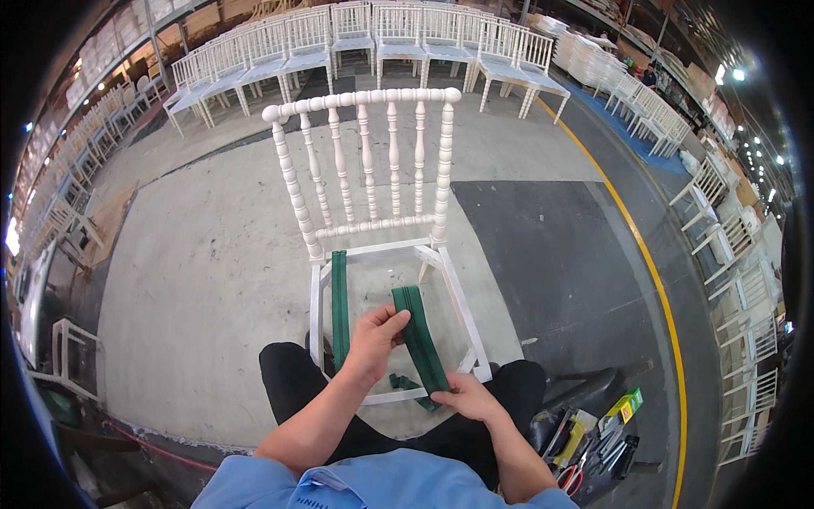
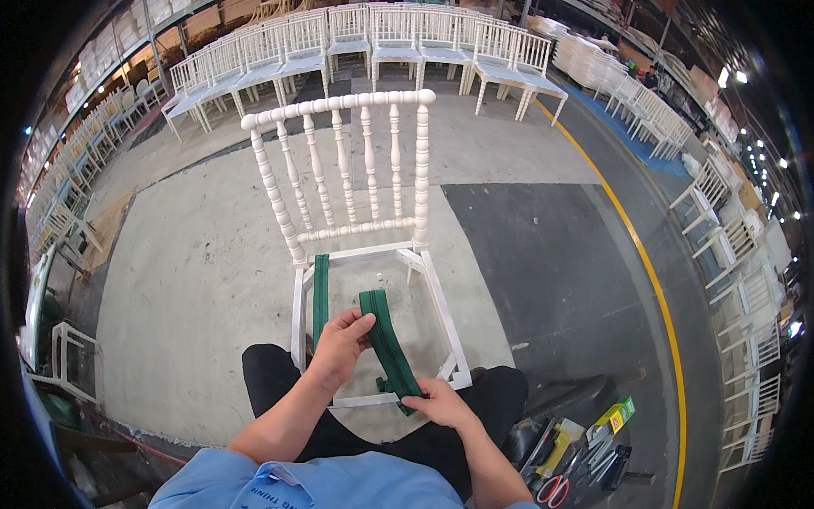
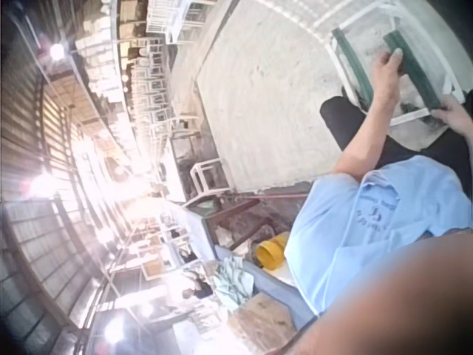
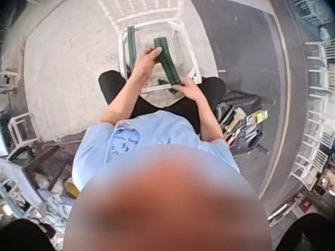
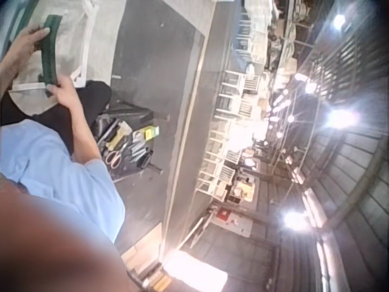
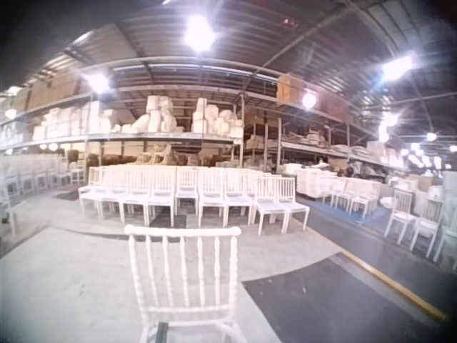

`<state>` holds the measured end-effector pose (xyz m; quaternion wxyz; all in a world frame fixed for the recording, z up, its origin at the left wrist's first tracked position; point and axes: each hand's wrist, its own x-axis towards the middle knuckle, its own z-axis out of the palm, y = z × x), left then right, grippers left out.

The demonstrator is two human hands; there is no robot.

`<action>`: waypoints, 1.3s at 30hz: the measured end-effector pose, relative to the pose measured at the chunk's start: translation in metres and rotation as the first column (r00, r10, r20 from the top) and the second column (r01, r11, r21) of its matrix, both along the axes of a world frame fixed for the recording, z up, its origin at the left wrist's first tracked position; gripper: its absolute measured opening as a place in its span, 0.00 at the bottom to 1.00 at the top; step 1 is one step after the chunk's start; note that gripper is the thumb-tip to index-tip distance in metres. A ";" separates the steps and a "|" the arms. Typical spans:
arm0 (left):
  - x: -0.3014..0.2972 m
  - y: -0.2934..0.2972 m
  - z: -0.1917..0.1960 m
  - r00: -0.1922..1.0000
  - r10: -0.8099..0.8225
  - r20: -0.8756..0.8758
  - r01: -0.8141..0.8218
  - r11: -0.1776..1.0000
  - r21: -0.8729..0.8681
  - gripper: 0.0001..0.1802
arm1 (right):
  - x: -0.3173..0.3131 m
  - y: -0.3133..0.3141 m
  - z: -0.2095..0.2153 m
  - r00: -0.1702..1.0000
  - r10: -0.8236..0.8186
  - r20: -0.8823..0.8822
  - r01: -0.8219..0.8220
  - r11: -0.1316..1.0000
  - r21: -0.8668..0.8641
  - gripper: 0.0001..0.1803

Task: The person attaches green fabric slings to the seat frame of a white wooden chair. They position each sling, secure it with a pneumatic staple gun, and trim excess fabric with scissors. The process is repeated for multiple slings across the chair seat.

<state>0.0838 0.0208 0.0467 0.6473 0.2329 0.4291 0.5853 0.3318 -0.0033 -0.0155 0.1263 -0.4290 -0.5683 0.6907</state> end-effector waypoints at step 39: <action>0.000 0.011 -0.042 0.491 0.192 -0.850 0.253 0.902 0.350 0.10 | -0.052 0.074 0.047 0.951 -0.287 0.113 0.128 0.702 0.700 0.07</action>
